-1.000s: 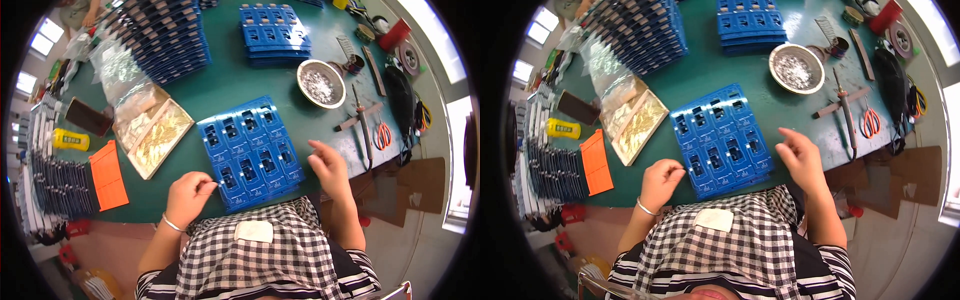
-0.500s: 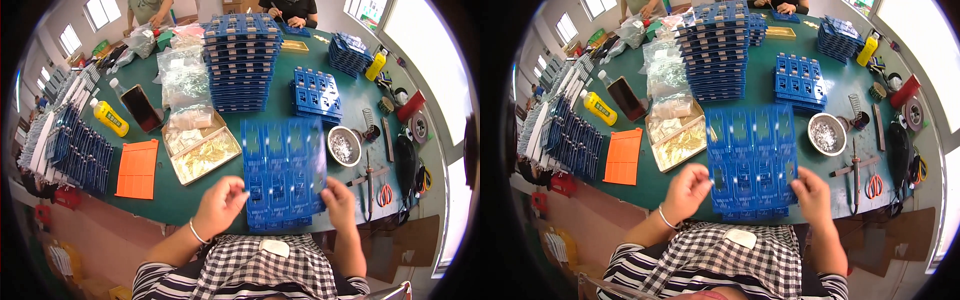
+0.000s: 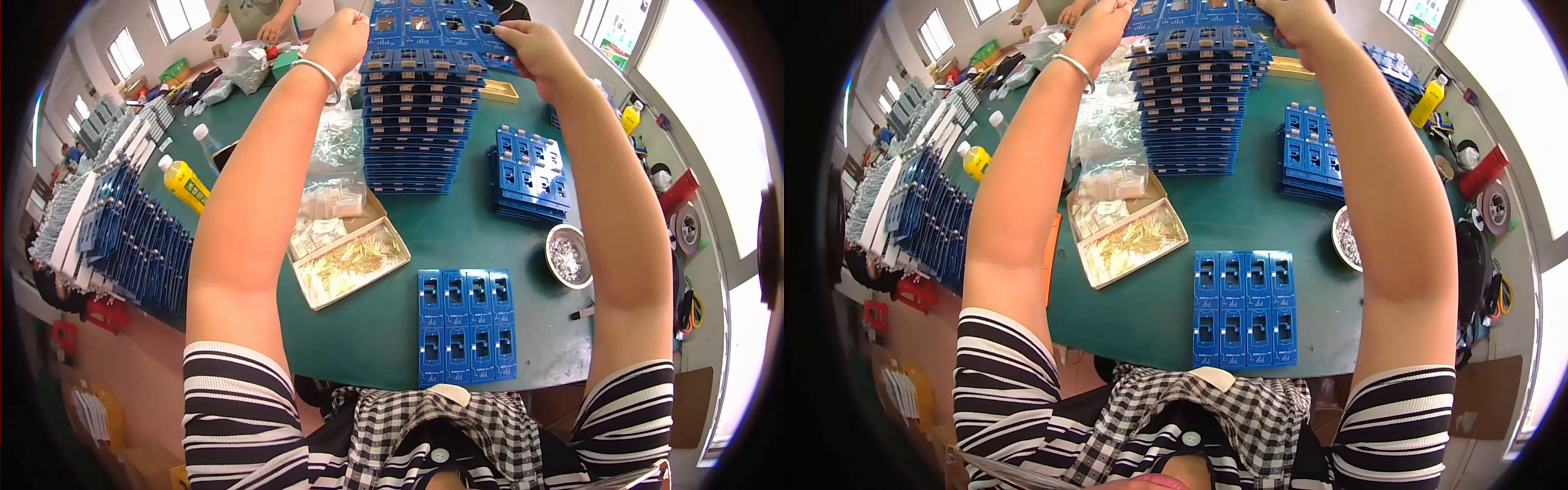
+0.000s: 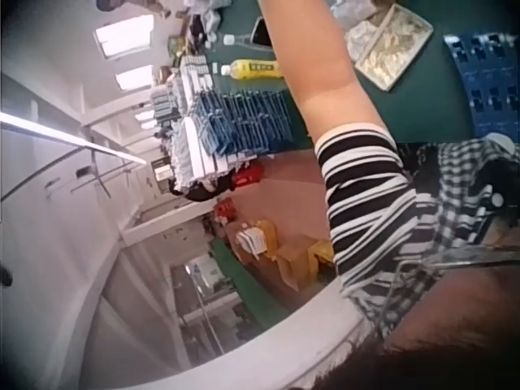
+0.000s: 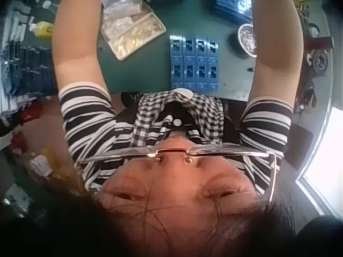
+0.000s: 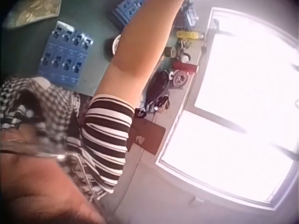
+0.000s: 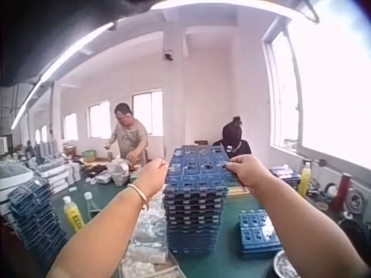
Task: The person assembles small metal pins into blue plastic housings by hand at a factory workstation.
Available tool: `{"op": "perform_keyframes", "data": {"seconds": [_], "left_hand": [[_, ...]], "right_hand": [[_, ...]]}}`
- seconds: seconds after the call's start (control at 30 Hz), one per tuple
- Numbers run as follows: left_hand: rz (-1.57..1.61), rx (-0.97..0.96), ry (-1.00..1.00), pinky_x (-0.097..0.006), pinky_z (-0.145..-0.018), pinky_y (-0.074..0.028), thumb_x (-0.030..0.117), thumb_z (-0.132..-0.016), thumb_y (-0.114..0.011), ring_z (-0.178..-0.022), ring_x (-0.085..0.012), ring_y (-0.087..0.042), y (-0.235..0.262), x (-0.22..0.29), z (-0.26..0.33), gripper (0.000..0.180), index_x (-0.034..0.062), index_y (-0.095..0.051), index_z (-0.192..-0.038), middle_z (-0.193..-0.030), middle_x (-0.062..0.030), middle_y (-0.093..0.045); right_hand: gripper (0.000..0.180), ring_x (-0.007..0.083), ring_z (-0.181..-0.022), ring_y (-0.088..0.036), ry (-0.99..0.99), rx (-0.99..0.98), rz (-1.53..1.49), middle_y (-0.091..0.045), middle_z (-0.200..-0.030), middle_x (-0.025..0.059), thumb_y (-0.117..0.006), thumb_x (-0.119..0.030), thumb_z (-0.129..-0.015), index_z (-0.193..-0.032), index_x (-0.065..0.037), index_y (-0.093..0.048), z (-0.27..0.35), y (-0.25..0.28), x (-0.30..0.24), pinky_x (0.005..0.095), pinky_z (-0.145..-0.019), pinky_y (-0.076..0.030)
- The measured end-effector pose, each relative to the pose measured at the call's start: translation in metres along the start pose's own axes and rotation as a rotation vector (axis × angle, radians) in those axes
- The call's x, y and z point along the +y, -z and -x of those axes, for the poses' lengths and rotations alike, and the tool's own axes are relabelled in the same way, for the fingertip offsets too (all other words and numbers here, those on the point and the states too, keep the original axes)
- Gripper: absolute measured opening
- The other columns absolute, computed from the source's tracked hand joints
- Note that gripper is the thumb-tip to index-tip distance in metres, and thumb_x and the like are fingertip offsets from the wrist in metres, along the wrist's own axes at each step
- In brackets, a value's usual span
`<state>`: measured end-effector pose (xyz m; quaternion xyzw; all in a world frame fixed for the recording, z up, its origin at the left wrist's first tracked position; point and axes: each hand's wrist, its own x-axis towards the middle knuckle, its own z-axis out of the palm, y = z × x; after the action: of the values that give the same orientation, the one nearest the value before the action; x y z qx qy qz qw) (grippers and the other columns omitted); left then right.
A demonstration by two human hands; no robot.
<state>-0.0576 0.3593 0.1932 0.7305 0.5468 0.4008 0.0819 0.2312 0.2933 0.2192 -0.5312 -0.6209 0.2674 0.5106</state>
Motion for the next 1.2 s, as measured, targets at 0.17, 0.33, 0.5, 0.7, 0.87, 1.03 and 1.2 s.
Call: {"op": "perform_keyframes", "data": {"seconds": [0.17, 0.33, 0.5, 0.7, 0.87, 1.03, 1.2], "left_hand": [[0.194, 0.153, -0.020, -0.034, -0.070, -0.048, 0.027, -0.091, -0.050, -0.076, -0.0200, -0.061, -0.025, 0.004, 0.003, 0.029, 0.0012, -0.062, -0.096, -0.081, -0.0114, -0.066], [0.281, 0.053, 0.048, -0.032, -0.068, -0.047, 0.027, -0.091, -0.050, -0.074, -0.0162, -0.060, -0.020, -0.008, 0.003, 0.028, 0.0024, -0.062, -0.096, -0.082, -0.0082, -0.065], [0.228, 0.060, 0.067, -0.035, -0.072, -0.048, 0.027, -0.090, -0.050, -0.077, -0.0210, -0.062, -0.025, -0.007, 0.008, 0.030, 0.0011, -0.063, -0.099, -0.087, -0.0107, -0.067], [0.160, 0.103, 0.013, -0.037, -0.076, -0.048, 0.027, -0.089, -0.052, -0.080, -0.0258, -0.064, -0.020, -0.030, 0.001, 0.031, 0.0005, -0.065, -0.097, -0.089, -0.0140, -0.068], [0.431, -0.049, 0.198, -0.039, -0.072, -0.049, 0.032, -0.090, -0.050, -0.079, -0.0274, -0.064, -0.045, 0.010, 0.023, 0.036, -0.0006, -0.066, -0.094, -0.086, -0.0167, -0.068], [0.617, 0.250, 0.171, -0.037, -0.078, -0.046, 0.037, -0.096, -0.044, -0.083, -0.0286, -0.061, -0.043, -0.002, 0.037, 0.044, -0.0028, -0.061, -0.100, -0.091, -0.0172, -0.065], [0.816, 0.321, 0.175, -0.036, -0.081, -0.046, 0.039, -0.097, -0.042, -0.088, -0.0257, -0.060, -0.047, -0.011, 0.044, 0.047, -0.0039, -0.061, -0.103, -0.094, -0.0155, -0.065]], "right_hand": [[0.026, 0.0056, -0.058, -0.042, -0.020, -0.014, 0.082, -0.056, -0.071, -0.0027, -0.060, -0.028, -0.091, -0.110, -0.012, -0.068, -0.015, -0.010, 0.031, 0.0215, -0.054, -0.038], [0.027, 0.0073, -0.057, -0.042, -0.018, -0.035, 0.085, -0.053, -0.066, -0.0006, -0.059, -0.028, -0.092, -0.110, -0.011, -0.068, -0.012, -0.022, 0.030, 0.0217, -0.054, -0.038], [0.029, 0.0085, -0.055, -0.038, -0.024, -0.029, 0.136, -0.050, -0.064, 0.0000, -0.059, -0.030, -0.092, -0.112, -0.010, -0.067, -0.011, -0.023, 0.031, 0.0222, -0.053, -0.037], [0.029, 0.0079, -0.055, -0.039, -0.052, -0.099, 0.049, -0.048, -0.063, -0.0003, -0.058, -0.031, -0.092, -0.108, -0.009, -0.069, -0.007, -0.033, 0.020, 0.0211, -0.051, -0.035], [0.038, 0.0117, -0.067, -0.048, -0.176, -0.114, 0.071, -0.053, -0.077, 0.0028, -0.058, -0.039, -0.090, -0.110, -0.006, -0.065, -0.010, -0.002, 0.042, 0.0248, -0.060, -0.041], [0.066, 0.0227, -0.115, -0.047, -0.193, -0.011, -0.124, -0.050, -0.127, 0.0152, -0.044, -0.054, -0.093, -0.139, -0.005, -0.042, 0.005, -0.028, 0.026, 0.0360, -0.095, -0.038], [0.070, 0.0218, -0.132, -0.032, -0.209, -0.109, -0.483, -0.035, -0.146, 0.0074, -0.027, -0.056, -0.097, -0.146, -0.006, -0.027, 0.021, -0.062, 0.005, 0.0390, -0.110, -0.020]]}}
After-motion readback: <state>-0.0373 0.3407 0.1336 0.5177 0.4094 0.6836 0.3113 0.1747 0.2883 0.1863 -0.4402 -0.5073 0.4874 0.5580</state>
